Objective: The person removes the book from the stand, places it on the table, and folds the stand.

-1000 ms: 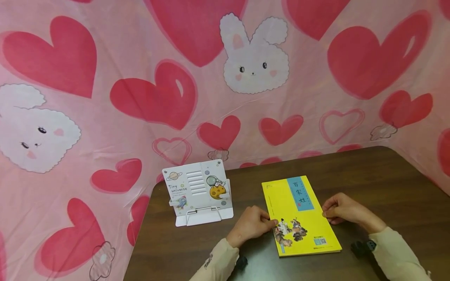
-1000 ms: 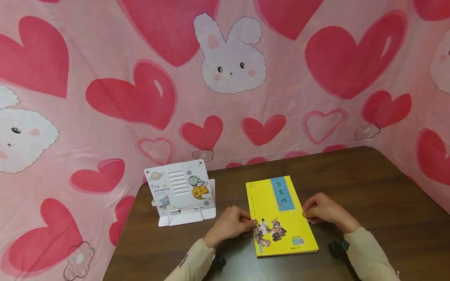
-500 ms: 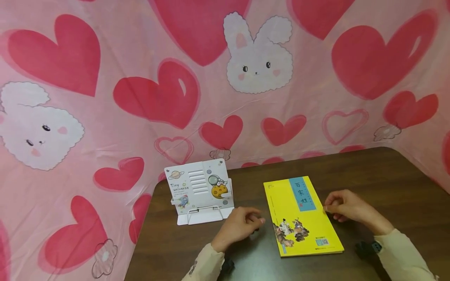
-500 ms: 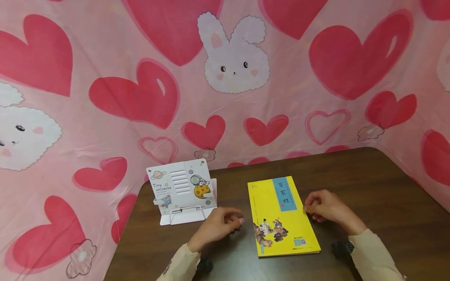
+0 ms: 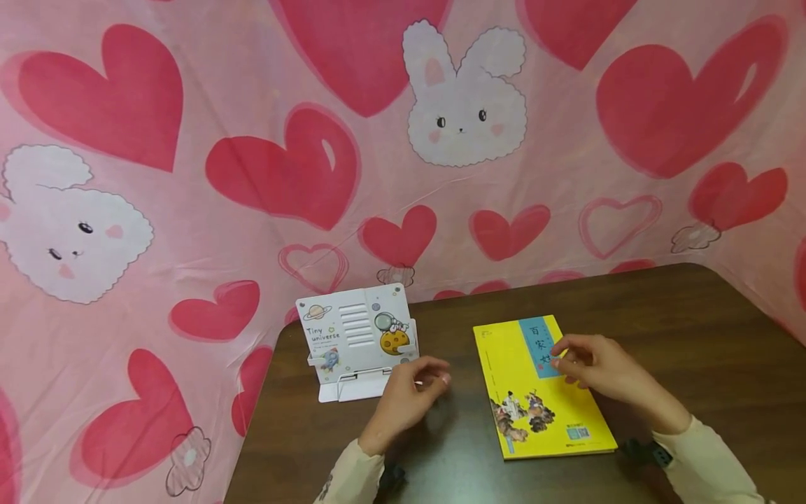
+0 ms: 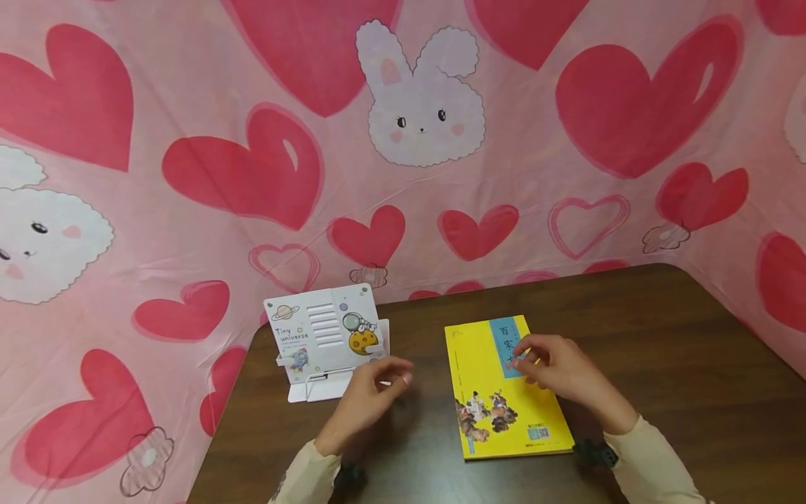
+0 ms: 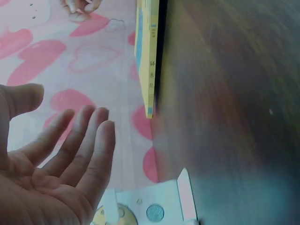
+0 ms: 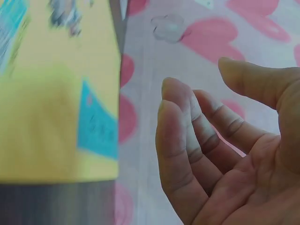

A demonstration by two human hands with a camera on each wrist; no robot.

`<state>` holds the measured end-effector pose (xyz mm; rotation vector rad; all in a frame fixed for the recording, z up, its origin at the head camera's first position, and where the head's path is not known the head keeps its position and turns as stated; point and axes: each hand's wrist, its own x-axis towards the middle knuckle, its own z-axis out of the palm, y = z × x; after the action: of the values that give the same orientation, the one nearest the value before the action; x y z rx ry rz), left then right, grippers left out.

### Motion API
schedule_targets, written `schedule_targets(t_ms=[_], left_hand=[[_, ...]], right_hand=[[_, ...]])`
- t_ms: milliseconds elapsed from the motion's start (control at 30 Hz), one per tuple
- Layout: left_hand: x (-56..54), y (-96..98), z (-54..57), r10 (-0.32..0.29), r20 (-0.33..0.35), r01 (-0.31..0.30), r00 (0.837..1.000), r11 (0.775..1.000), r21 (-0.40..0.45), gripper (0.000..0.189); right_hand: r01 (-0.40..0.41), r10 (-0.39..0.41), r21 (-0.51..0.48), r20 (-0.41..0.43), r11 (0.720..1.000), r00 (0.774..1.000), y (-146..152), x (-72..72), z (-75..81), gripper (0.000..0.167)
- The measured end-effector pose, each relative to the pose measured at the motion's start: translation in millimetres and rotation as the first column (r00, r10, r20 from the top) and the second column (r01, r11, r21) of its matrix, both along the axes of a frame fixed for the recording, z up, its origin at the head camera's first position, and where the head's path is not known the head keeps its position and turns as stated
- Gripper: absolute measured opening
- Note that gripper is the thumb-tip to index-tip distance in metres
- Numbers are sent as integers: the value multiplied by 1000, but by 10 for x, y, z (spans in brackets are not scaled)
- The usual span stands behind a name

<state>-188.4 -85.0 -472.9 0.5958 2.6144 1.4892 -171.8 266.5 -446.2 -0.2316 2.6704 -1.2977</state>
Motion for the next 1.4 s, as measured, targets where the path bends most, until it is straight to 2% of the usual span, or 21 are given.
schedule_targets(t_ms=[267,467,700,833,1100,1400], left_hand=[[16,-222,48,116,-11,-114,993,988,103,18],[26,-422,81,209,-16,-205,978,971,122,21],[33,-664,105,293,-34,-283,956,944,167,20],[29,-801,107,343,-61,-329,937,929,171,20],[-40,-1070,120,454,-112,-429,884,882,194,18],[-142,-1382,103,545,-60,-517,836,820,246,19]], right_hand=[[-79,75,-37,-102,996,992,-337,-26,129,27],[-116,108,-64,-118,991,987,-573,-92,156,24],[-143,128,-115,-124,983,984,-888,-189,149,23],[-157,141,-133,-119,979,983,-1051,-247,117,22],[-139,129,-168,-69,976,989,-1373,-390,32,20],[-100,91,-207,-52,973,994,-1718,-554,-83,19]])
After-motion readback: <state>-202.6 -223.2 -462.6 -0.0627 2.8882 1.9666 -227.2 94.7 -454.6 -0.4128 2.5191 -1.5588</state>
